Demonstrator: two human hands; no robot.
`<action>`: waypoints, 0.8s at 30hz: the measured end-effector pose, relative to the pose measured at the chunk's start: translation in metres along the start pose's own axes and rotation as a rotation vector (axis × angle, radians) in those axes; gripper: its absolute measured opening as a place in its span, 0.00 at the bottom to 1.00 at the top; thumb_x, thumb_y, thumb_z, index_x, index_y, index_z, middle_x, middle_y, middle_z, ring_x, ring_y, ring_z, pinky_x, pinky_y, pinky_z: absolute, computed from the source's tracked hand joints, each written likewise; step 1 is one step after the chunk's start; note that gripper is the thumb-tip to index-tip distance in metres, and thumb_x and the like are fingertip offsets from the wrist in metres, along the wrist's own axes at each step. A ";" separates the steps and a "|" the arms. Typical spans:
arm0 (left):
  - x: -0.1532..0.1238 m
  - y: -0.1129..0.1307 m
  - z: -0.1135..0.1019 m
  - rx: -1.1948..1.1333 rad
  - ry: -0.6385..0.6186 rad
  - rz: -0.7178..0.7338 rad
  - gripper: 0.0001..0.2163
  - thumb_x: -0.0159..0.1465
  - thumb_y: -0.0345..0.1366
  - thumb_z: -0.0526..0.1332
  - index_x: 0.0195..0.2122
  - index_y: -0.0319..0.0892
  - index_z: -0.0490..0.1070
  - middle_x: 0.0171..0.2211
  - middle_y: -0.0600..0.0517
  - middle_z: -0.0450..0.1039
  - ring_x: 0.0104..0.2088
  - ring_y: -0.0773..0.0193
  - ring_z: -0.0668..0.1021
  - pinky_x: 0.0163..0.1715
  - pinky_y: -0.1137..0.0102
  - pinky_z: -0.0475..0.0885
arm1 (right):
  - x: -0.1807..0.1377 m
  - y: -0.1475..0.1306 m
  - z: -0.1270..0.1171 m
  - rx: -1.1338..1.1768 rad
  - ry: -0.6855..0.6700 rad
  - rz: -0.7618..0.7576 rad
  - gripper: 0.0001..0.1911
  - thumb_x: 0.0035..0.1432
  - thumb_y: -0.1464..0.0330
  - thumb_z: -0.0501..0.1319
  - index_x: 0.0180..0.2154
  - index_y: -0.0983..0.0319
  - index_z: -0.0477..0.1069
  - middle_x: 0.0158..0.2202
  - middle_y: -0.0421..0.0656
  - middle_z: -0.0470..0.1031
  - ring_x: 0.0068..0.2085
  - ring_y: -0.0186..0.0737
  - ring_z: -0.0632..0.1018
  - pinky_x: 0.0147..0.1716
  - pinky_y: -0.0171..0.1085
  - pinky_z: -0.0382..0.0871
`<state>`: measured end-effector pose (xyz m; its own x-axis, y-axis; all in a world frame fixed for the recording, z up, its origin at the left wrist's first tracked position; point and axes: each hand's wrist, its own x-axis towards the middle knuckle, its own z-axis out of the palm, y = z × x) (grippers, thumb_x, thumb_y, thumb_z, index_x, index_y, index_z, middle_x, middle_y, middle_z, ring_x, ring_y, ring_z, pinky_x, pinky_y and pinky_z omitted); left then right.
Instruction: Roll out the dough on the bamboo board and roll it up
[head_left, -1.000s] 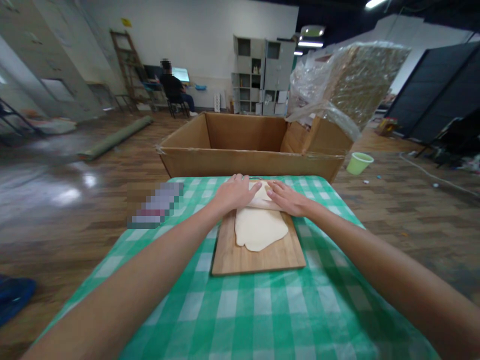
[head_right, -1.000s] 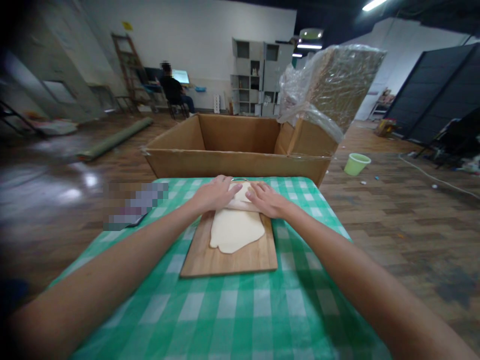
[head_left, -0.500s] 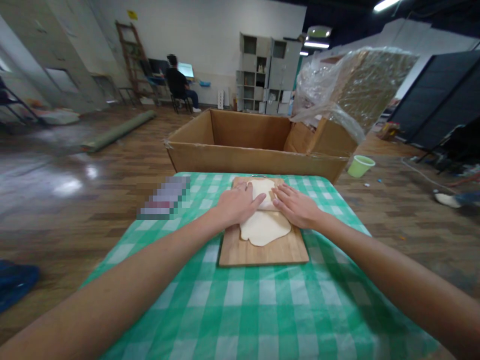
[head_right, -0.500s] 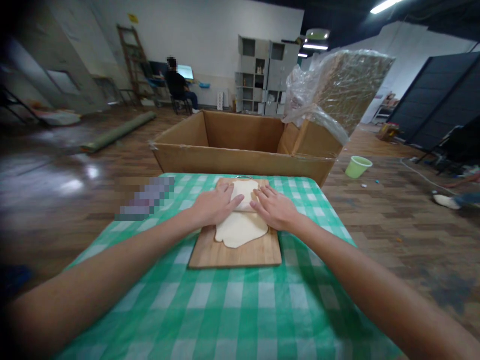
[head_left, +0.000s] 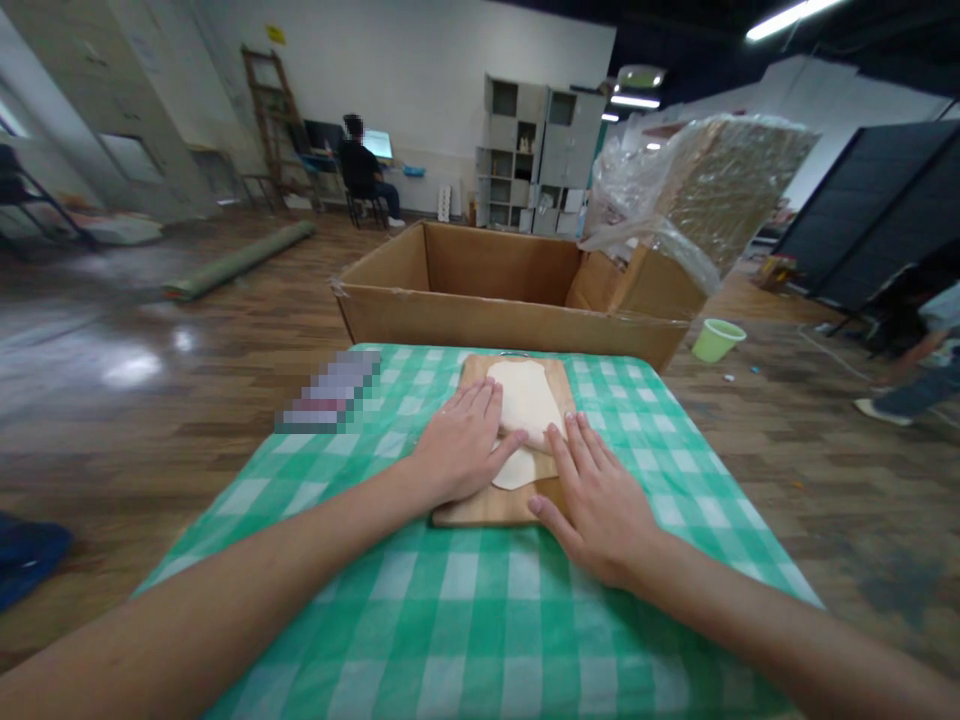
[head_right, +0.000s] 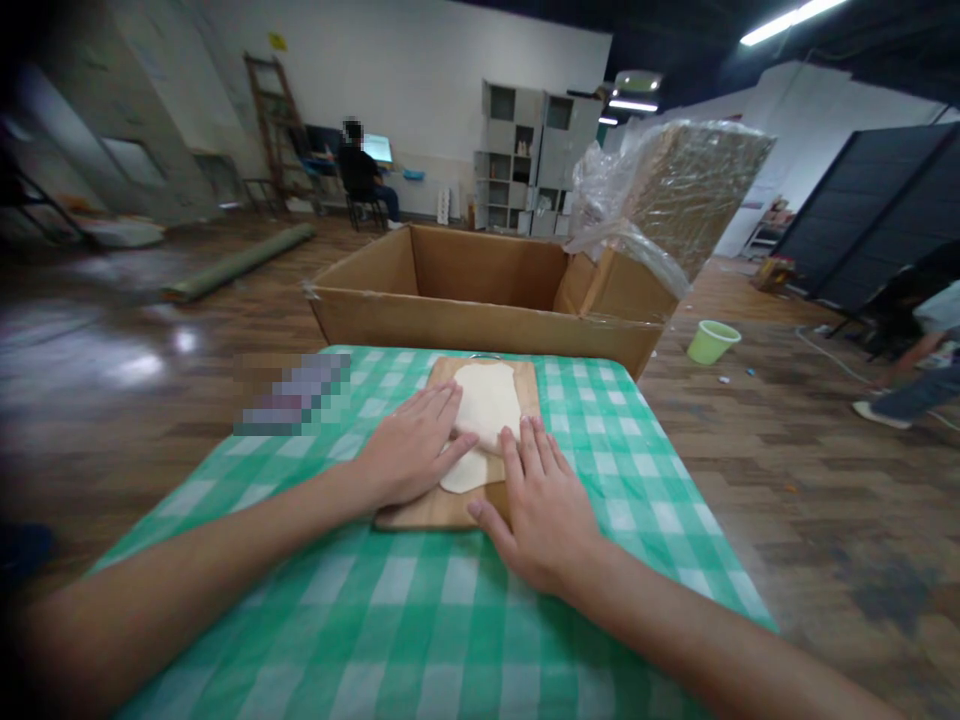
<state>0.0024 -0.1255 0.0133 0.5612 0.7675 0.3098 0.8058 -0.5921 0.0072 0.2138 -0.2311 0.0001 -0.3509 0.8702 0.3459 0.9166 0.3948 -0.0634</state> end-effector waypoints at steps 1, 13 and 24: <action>0.003 -0.002 0.000 -0.008 -0.011 -0.004 0.35 0.75 0.55 0.42 0.70 0.30 0.58 0.71 0.34 0.60 0.71 0.48 0.63 0.72 0.56 0.53 | 0.000 0.000 0.000 -0.001 -0.010 0.000 0.45 0.72 0.45 0.47 0.75 0.70 0.47 0.75 0.59 0.47 0.76 0.61 0.47 0.70 0.63 0.53; -0.004 0.009 -0.001 -0.019 -0.066 -0.034 0.40 0.74 0.59 0.37 0.72 0.27 0.54 0.73 0.33 0.55 0.73 0.47 0.59 0.72 0.57 0.53 | 0.107 0.097 0.022 0.088 -0.121 -0.154 0.38 0.76 0.54 0.31 0.70 0.65 0.62 0.71 0.51 0.62 0.74 0.48 0.57 0.73 0.55 0.51; 0.024 -0.010 0.013 0.010 0.059 -0.010 0.36 0.75 0.55 0.42 0.69 0.26 0.60 0.69 0.32 0.63 0.70 0.46 0.64 0.72 0.56 0.52 | 0.008 0.024 0.002 -0.046 -0.040 -0.002 0.46 0.73 0.46 0.44 0.74 0.76 0.48 0.75 0.62 0.48 0.75 0.60 0.50 0.73 0.58 0.49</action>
<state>0.0102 -0.0983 0.0082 0.5412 0.7573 0.3654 0.8133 -0.5818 0.0013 0.2327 -0.2138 -0.0006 -0.3597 0.8807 0.3081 0.9233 0.3837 -0.0188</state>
